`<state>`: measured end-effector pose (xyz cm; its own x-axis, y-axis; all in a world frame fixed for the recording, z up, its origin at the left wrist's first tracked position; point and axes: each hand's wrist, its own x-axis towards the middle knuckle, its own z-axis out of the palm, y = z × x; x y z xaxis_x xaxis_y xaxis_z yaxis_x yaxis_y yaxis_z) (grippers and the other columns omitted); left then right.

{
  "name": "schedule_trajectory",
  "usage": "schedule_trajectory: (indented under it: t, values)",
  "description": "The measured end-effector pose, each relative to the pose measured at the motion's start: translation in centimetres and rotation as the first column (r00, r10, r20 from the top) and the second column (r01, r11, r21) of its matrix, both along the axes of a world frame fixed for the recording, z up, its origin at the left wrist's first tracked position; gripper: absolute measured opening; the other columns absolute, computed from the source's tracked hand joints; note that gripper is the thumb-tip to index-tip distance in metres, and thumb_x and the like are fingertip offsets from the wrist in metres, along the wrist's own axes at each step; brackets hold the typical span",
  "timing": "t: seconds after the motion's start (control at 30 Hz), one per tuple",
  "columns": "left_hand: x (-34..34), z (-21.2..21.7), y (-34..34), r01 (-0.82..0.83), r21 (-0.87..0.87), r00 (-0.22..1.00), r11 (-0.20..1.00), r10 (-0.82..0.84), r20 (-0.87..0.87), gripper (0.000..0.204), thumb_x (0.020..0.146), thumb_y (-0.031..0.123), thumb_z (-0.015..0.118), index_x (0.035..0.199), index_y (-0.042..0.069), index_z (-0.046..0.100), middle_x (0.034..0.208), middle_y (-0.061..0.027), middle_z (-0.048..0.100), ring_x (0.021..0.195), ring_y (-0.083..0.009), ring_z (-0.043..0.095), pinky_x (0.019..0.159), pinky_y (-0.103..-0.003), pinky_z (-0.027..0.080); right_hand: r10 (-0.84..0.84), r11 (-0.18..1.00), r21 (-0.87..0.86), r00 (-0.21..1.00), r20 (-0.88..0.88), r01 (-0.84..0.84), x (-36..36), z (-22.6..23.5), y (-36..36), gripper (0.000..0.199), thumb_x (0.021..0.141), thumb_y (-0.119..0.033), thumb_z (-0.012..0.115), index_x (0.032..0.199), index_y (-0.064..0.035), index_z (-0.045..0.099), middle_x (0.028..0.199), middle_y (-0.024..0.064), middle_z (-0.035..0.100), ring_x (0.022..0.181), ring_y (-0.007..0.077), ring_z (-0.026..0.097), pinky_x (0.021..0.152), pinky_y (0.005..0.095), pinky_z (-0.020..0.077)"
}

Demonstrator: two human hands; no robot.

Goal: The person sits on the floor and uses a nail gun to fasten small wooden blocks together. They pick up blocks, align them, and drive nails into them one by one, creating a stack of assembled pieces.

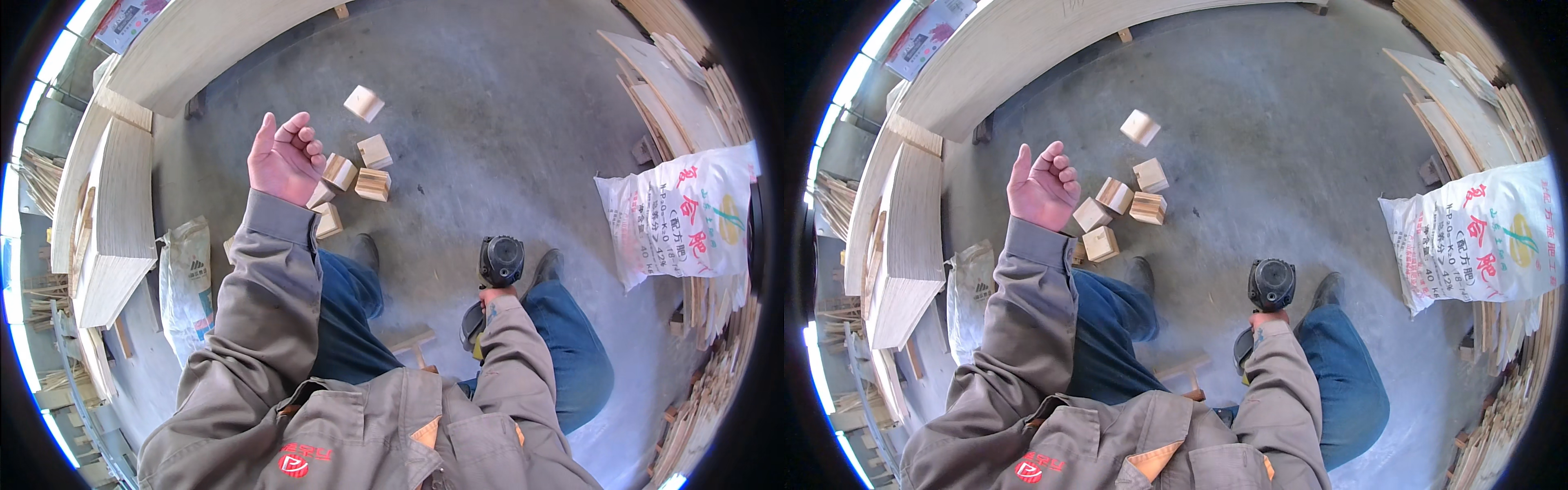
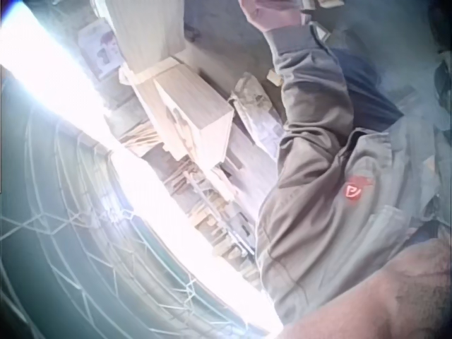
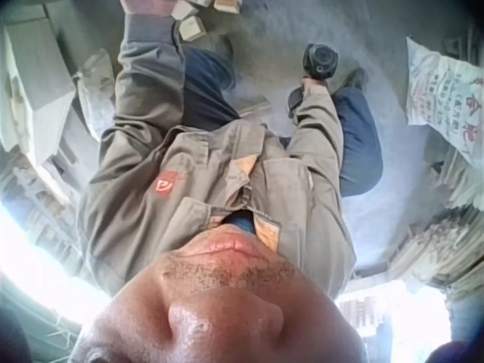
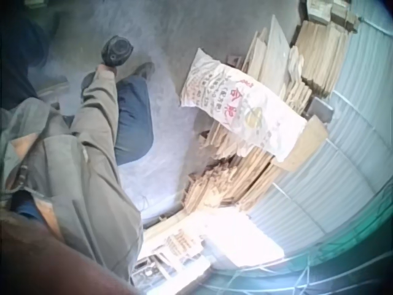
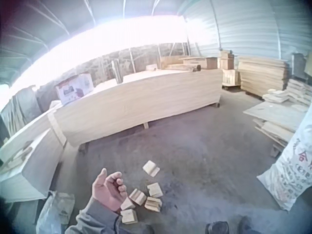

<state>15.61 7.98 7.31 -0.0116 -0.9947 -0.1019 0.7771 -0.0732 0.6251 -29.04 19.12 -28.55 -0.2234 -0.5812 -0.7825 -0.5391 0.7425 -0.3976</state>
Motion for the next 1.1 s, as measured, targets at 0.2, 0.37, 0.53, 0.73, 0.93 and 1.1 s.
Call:
schedule_trajectory:
  t: [0.2, 0.37, 0.53, 0.73, 0.93, 1.1]
  values:
    - [0.5, 0.4, 0.1, -0.049, 0.019, 0.999, 0.999, 0.048, 0.007, 0.047, 0.100, 0.045, 0.057, 0.116, 0.002, 0.065, 0.094, -0.0053, 0.065, 0.081, -0.0201, 0.061, 0.070, -0.032, 0.053, 0.041, 0.993, 0.112, 0.997, -0.072, -0.033, 0.2, 1.2, -0.4, 0.020, 0.069, -0.021, 0.074, 0.079, -0.0032, 0.073, 0.081, 0.0132, 0.075, 0.079, 0.0264, 0.074, 0.075, 0.0366, 0.0578]
    - [0.6, 0.4, 0.0, -0.042, 0.013, 0.997, 0.999, 0.041, 0.065, 0.046, 0.101, 0.044, 0.056, 0.117, 0.002, 0.064, 0.094, -0.0053, 0.065, 0.081, -0.0199, 0.061, 0.070, -0.033, 0.054, -0.069, 0.991, 0.114, 0.997, -0.032, 0.072, 0.1, 2.5, -0.3, 0.020, 0.072, -0.019, 0.075, 0.081, -0.0010, 0.072, 0.076, 0.0129, 0.073, 0.068, 0.0242, 0.072, 0.068, 0.0371, 0.0575]
    - [0.5, 0.4, 0.4, -0.094, 0.074, 0.970, 0.993, 0.075, 0.233, 0.040, 0.101, 0.040, 0.055, 0.117, 0.005, 0.065, 0.092, -0.0030, 0.064, 0.082, -0.0180, 0.062, 0.070, -0.032, 0.053, -0.197, 0.978, 0.069, 0.980, 0.011, 0.195, 2.3, 7.0, -0.3, 0.011, 0.074, -0.005, 0.074, 0.078, 0.0033, 0.068, 0.068, 0.0134, 0.069, 0.055, 0.0229, 0.067, 0.052, 0.0368, 0.0551]
    - [-2.5, 1.0, 0.5, -0.059, 0.134, 0.720, 0.989, -0.051, 0.692, 0.028, 0.095, 0.019, 0.065, 0.117, 0.001, 0.065, 0.095, -0.0063, 0.069, 0.077, -0.0140, 0.065, 0.068, -0.026, 0.052, -0.158, 0.984, 0.093, 0.987, 0.021, 0.155, 1.8, 5.7, -0.5, 0.017, 0.074, -0.009, 0.075, 0.084, 0.0026, 0.070, 0.072, 0.0132, 0.071, 0.059, 0.0240, 0.069, 0.058, 0.0386, 0.0557]
    - [-5.4, -0.1, 2.1, 0.306, 0.223, -0.169, 0.926, -0.178, 0.970, 0.053, 0.082, 0.023, 0.080, 0.127, 0.001, 0.062, 0.102, -0.0115, 0.070, 0.088, -0.0190, 0.068, 0.080, -0.031, 0.055, -0.120, 0.989, 0.089, 0.992, 0.037, 0.116, 1.1, 3.7, -0.3, 0.014, 0.074, -0.011, 0.075, 0.078, 0.0006, 0.069, 0.069, 0.0122, 0.070, 0.059, 0.0233, 0.069, 0.057, 0.0383, 0.0555]
    - [-5.9, -1.6, 2.1, 0.421, 0.322, -0.314, 0.848, -0.197, 0.929, 0.065, 0.077, 0.027, 0.083, 0.133, 0.005, 0.059, 0.108, -0.0154, 0.070, 0.093, -0.0256, 0.069, 0.084, -0.036, 0.055, -0.150, 0.987, 0.069, 0.988, 0.047, 0.146, 1.7, 5.4, -0.2, 0.011, 0.075, -0.010, 0.074, 0.075, -0.0008, 0.068, 0.066, 0.0121, 0.069, 0.055, 0.0235, 0.067, 0.053, 0.0383, 0.0541]
